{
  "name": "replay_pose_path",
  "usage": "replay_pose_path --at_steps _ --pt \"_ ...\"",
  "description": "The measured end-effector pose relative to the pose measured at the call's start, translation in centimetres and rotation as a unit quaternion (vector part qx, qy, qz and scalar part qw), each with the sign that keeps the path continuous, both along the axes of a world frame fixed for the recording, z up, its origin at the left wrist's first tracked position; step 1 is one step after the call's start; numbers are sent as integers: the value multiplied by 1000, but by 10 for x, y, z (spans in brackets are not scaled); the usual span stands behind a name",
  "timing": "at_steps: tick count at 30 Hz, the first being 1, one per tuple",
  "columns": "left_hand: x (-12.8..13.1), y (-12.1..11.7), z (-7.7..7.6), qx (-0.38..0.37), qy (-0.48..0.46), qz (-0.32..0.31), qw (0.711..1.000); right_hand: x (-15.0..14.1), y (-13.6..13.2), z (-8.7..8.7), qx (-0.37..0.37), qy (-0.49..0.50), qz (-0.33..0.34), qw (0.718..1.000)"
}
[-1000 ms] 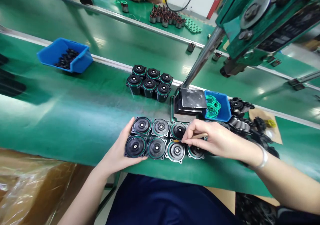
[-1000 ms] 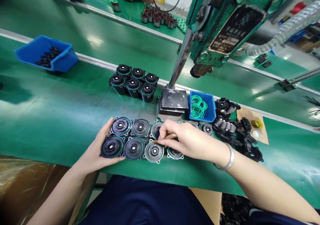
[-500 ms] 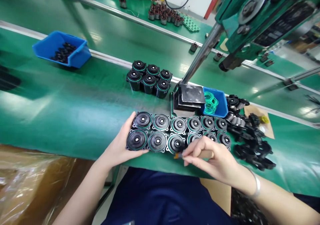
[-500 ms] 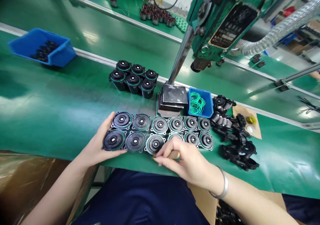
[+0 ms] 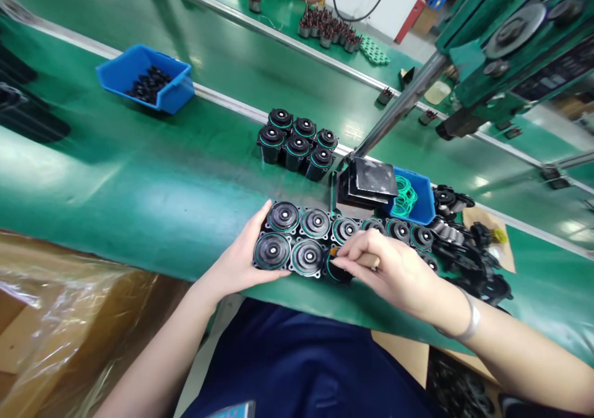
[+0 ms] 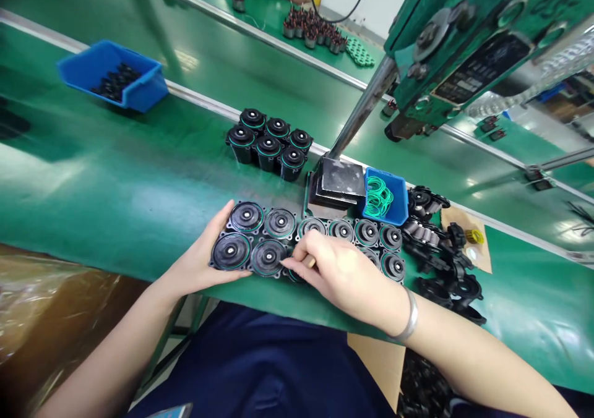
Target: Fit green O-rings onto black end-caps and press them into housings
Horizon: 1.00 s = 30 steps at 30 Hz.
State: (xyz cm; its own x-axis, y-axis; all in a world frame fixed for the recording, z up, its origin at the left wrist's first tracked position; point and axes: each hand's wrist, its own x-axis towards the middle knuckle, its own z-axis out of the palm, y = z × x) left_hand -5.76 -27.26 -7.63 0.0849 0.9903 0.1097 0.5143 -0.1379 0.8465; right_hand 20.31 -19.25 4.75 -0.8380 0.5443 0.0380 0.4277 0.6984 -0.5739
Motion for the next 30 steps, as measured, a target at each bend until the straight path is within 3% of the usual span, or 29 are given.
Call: replay_pose_path --at_steps 9,15,21,26,30 --pt "0 2 1 5 -2 -5 1000 3 -11 17 24 -46 168 984" --pt "-1 1 1 -6 4 1 1000 18 -21 34 64 -103 204 971" --pt "-1 0 0 -13 11 8 1000 46 -4 44 25 -103 150 983" --pt "-2 -1 -1 -11 16 17 1000 71 43 38 -26 -7 42 999" --pt "-3 -1 -2 -16 17 22 999 71 76 28 -119 -19 55 991"
